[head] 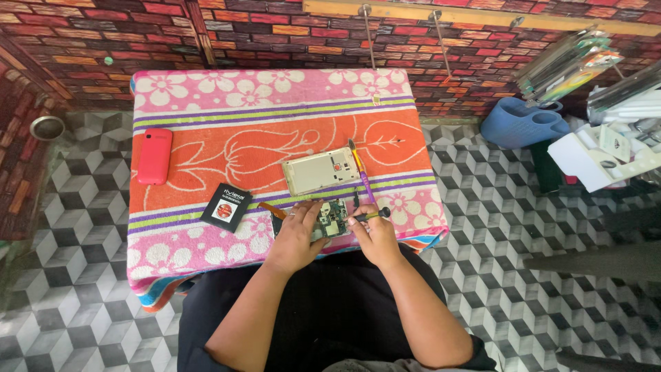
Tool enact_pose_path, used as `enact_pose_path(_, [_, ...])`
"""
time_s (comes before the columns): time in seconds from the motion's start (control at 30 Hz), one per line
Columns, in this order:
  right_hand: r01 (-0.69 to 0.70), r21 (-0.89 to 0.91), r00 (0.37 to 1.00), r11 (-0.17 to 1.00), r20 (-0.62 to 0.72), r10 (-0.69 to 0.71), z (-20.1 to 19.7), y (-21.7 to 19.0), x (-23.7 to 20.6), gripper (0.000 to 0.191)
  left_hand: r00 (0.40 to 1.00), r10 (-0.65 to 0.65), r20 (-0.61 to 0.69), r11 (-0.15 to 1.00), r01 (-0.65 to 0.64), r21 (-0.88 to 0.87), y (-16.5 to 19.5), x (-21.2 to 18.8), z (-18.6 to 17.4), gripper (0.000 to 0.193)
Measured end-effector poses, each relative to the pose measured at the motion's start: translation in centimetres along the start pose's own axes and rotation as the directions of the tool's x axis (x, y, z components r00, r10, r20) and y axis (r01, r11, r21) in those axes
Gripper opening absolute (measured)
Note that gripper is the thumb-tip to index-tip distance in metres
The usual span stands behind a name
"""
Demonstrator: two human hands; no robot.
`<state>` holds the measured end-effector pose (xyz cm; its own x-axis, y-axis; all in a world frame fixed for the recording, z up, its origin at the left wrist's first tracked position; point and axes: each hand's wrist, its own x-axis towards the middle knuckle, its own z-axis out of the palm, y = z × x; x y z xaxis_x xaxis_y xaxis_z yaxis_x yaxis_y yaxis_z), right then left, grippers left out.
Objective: The person repairs a disassembled smartphone motherboard on a towel-covered table. They hold the board steady with one hand while using a screwdriver and a pry tool to work on connectors and components, occasionally repositioning the board and lifting it to view the other side.
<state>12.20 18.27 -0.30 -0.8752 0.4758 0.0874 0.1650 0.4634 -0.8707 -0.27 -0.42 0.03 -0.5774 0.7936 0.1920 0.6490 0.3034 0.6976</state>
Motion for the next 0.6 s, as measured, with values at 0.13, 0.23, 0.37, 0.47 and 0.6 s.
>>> enact_pose_path(0.13, [0.008,0.063,1.0,0.998,0.0,-0.008,-0.11,0.03,0.02,0.018,1.0,0.001,-0.004,1.0,-0.001,-0.002,0.03,-0.01,0.05,0.087])
enact_pose_path(0.23, [0.011,0.087,1.0,0.996,-0.022,-0.009,-0.19,-0.03,-0.02,0.017,1.0,0.009,-0.01,1.0,-0.009,-0.005,0.02,0.04,0.09,0.087])
enact_pose_path(0.37, [0.014,0.08,1.0,0.997,-0.026,-0.012,-0.21,-0.13,-0.1,0.017,1.0,0.02,-0.018,1.0,-0.02,-0.004,0.03,0.07,0.22,0.086])
enact_pose_path(0.47, [0.034,0.023,0.999,0.999,-0.02,-0.034,-0.09,-0.18,-0.11,0.018,0.999,0.029,-0.03,1.0,-0.03,-0.009,0.06,0.05,0.2,0.086])
enact_pose_path(0.6, [0.039,0.022,0.999,0.999,-0.024,-0.038,-0.05,-0.09,-0.15,0.019,1.0,0.011,-0.014,1.0,-0.011,0.011,0.09,0.08,0.24,0.087])
